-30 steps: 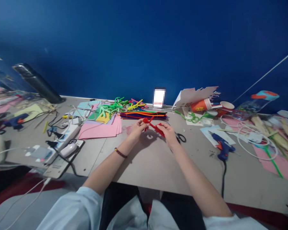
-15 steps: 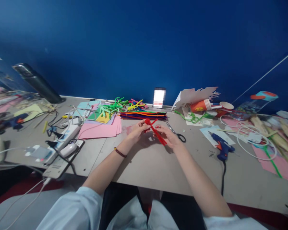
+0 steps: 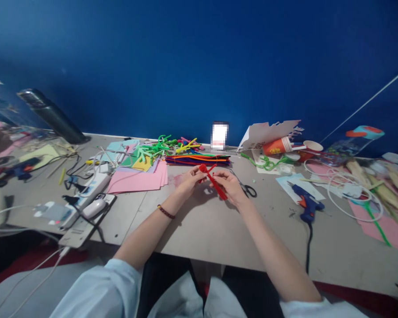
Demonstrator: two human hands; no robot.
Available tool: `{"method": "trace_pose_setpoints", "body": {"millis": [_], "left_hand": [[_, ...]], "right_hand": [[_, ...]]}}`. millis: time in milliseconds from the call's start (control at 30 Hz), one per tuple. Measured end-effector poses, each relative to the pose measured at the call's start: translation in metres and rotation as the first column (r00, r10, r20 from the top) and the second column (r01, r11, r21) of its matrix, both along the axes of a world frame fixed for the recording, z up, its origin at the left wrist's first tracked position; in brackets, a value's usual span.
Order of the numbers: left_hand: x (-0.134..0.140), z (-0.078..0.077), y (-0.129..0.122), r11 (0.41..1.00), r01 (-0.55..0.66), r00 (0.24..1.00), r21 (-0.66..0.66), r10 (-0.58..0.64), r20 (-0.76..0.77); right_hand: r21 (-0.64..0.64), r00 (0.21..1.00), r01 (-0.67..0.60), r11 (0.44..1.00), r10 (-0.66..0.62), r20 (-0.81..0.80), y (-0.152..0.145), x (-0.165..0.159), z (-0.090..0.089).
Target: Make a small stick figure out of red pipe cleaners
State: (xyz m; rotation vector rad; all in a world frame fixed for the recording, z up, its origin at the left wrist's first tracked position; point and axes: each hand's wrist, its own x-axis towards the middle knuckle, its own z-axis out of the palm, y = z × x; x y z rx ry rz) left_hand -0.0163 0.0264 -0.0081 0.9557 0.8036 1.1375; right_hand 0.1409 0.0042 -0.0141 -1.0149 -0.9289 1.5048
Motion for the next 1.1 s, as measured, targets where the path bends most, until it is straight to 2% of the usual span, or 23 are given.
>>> {"method": "trace_pose_setpoints", "body": {"millis": [200,333,467,533,633,800,933,1100], "left_hand": [[0.001,-0.002,0.0,0.998,-0.056,0.998,0.006,0.056,-0.023],[0.001,-0.002,0.001,0.997,-0.077,0.996,0.009,0.077,-0.033],[0.001,-0.005,0.003,0.997,-0.081,0.997,-0.001,0.081,-0.015],[0.001,-0.006,0.003,0.996,-0.087,0.996,-0.009,0.087,-0.007],[0.002,-0.007,0.003,0.997,-0.078,0.997,-0.019,0.079,0.014],[0.001,-0.008,0.003,0.998,-0.06,0.998,0.01,0.06,0.035],[0.0,-0.007,0.004,0.999,-0.031,0.999,0.04,0.029,0.033],[0.001,-0.005,0.003,0.999,-0.036,0.998,0.012,0.035,0.059]], "right_hand": [[-0.029,0.991,0.046,0.999,-0.042,0.125,-0.001,-0.003,-0.002],[0.061,0.98,0.063,0.996,-0.074,0.185,0.001,-0.003,-0.009],[0.151,0.946,0.01,0.988,-0.058,0.318,0.004,-0.002,-0.015],[0.216,0.93,0.015,0.976,-0.093,0.357,0.004,-0.002,-0.017],[0.294,0.929,0.05,0.955,-0.152,0.336,0.005,-0.003,-0.019],[0.342,0.928,0.067,0.937,-0.185,0.324,0.003,-0.005,-0.016],[0.322,0.932,0.096,0.942,-0.199,0.304,0.001,-0.005,-0.013],[0.148,0.977,0.056,0.987,-0.085,0.194,0.003,-0.005,-0.015]]}}
